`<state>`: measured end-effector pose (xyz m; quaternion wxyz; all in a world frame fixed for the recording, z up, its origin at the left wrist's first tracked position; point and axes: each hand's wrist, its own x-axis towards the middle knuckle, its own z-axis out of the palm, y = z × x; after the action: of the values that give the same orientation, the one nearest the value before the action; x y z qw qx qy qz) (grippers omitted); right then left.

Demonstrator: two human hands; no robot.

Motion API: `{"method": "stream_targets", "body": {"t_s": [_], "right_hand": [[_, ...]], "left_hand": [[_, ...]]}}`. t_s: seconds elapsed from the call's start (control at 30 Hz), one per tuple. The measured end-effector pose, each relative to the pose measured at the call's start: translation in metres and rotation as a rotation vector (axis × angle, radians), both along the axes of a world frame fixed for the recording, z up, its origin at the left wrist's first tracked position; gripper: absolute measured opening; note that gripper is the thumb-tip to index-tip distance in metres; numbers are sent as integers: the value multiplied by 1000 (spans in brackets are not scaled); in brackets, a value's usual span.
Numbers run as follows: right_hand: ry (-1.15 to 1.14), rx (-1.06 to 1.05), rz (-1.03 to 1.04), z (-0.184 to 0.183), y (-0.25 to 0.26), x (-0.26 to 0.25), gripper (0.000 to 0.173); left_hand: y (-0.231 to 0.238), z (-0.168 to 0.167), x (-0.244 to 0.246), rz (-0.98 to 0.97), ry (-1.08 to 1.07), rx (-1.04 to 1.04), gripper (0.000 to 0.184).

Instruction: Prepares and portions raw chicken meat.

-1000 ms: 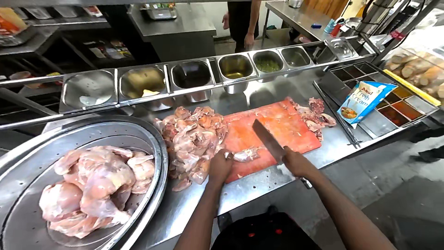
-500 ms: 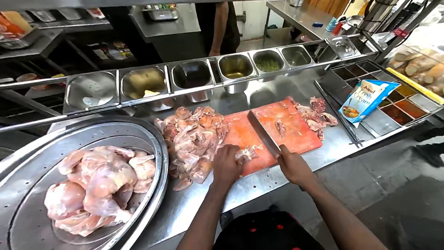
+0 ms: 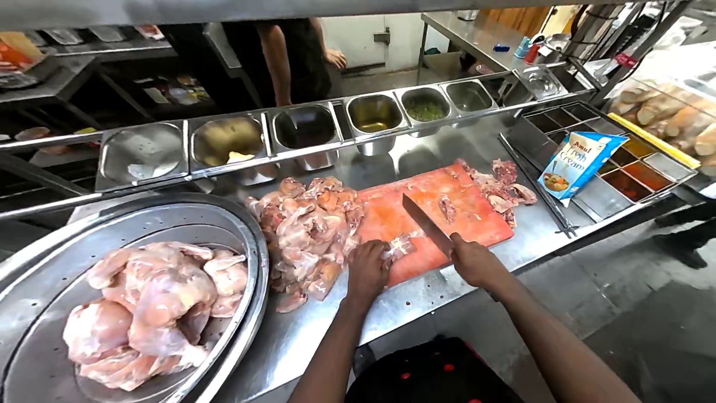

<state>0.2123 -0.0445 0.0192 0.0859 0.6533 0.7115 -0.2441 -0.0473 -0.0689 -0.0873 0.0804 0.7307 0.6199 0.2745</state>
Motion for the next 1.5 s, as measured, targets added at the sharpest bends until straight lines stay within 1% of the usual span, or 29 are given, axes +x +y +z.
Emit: {"method": "stream_targets", "body": {"t_s": [0.07, 0.13, 0.2, 0.33, 0.4, 0.53, 0.63, 0.77, 0.87, 0.97, 1.07, 1.17, 1.27, 1.33, 1.43, 1.5], "right_hand": [[37, 59, 25, 4, -16, -17, 31], [66, 60, 45, 8, -27, -34, 31], [66, 35, 69, 12, -32, -47, 29], [-10, -46, 127, 13, -37, -58, 29], [-29, -75, 145, 15, -41, -57, 30], [-60, -191, 174, 33, -46, -48, 30], [-85, -280, 192, 48, -48, -37, 31], [-104, -331, 217, 56, -41, -37, 32], [-44, -306, 194, 37, -26, -55, 30], [24, -205, 162, 14, -7, -80, 29], [55, -103, 140, 3, 2, -101, 28], [41, -46, 125, -7, -2, -104, 26], [10, -82, 113, -17, -20, -88, 28], [-35, -178, 105, -9, -37, -71, 30], [-100, -339, 112, 27, -53, -41, 34], [-153, -393, 150, 50, -51, -36, 32]], "left_hand": [[2, 1, -2, -3, -30, -42, 26], [3, 1, -4, -13, -44, -87, 30], [7, 5, -4, -28, -30, -110, 32], [12, 15, -2, -26, 22, -188, 31], [13, 12, -2, -46, 29, -172, 30], [12, -3, -6, -141, -76, -28, 28], [9, -8, -6, -156, -95, -21, 27], [9, -12, -6, -141, -133, -4, 29], [8, -12, -5, -139, -160, -1, 30], [10, -13, -6, -148, -151, 15, 33], [10, -14, -6, -148, -158, 32, 36], [11, -11, -5, -134, -155, 41, 33], [10, -8, -3, -122, -122, 21, 31], [9, -8, -3, -115, -132, 22, 30], [11, -11, -2, -114, -147, 27, 30], [11, -11, -2, -112, -157, 19, 31]]}}
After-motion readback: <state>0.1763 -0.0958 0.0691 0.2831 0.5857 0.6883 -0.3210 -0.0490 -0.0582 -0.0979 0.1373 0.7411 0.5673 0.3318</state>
